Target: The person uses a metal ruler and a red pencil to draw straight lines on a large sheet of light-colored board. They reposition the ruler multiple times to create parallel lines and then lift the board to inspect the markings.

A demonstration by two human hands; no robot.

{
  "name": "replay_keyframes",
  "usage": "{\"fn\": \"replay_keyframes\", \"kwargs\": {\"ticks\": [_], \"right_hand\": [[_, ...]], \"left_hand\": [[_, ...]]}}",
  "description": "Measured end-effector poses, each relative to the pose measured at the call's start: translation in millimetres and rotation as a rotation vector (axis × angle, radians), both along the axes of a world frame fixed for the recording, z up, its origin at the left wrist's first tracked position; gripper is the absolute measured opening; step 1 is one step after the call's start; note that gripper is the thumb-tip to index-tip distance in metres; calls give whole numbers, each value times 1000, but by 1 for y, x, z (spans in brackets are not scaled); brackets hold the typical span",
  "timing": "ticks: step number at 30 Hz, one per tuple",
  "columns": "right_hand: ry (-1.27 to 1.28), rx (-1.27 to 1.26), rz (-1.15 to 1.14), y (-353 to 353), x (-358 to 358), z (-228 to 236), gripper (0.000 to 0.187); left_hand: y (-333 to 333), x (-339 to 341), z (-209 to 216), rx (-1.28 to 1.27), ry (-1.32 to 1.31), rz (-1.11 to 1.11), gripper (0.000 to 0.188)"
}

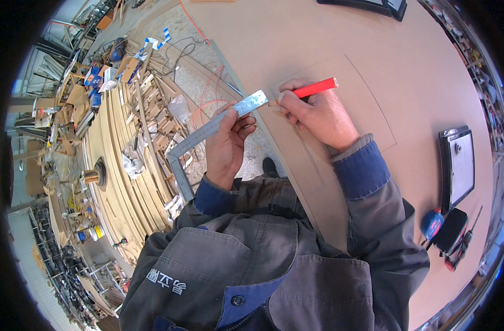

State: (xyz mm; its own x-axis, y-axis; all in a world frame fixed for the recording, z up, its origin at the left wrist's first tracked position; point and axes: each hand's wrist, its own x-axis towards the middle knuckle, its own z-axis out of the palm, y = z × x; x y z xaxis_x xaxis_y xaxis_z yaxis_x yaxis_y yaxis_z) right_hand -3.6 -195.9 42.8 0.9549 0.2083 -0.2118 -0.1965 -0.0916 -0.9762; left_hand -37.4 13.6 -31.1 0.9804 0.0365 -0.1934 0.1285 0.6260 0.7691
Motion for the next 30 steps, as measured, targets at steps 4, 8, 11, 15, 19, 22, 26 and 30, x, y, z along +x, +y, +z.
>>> {"fn": "replay_keyframes", "kwargs": {"ticks": [4,8,11,15,19,22,26,30], "right_hand": [[1,0,19,0,0,0,23],[6,11,7,-1,1,-1,22],[-1,-7,5,-1,1,-1,23],[-21,-22,0,1,0,0,22],[-9,4,-4,1,-1,2,21],[-21,-2,-5,1,-1,0,21],[-19,-15,7,1,0,0,21],[-5,-10,-11,2,0,-1,21]], "left_hand": [[3,-2,0,-17,23,18,27],[6,-2,1,-30,28,29,28],[6,-2,0,-44,37,25,29],[7,-3,-3,-46,40,13,28],[7,-3,-4,-77,34,-6,26],[8,-5,-5,-83,39,-11,26],[7,-7,-5,-89,54,-16,27],[8,-9,-8,-84,57,-35,26]]}}
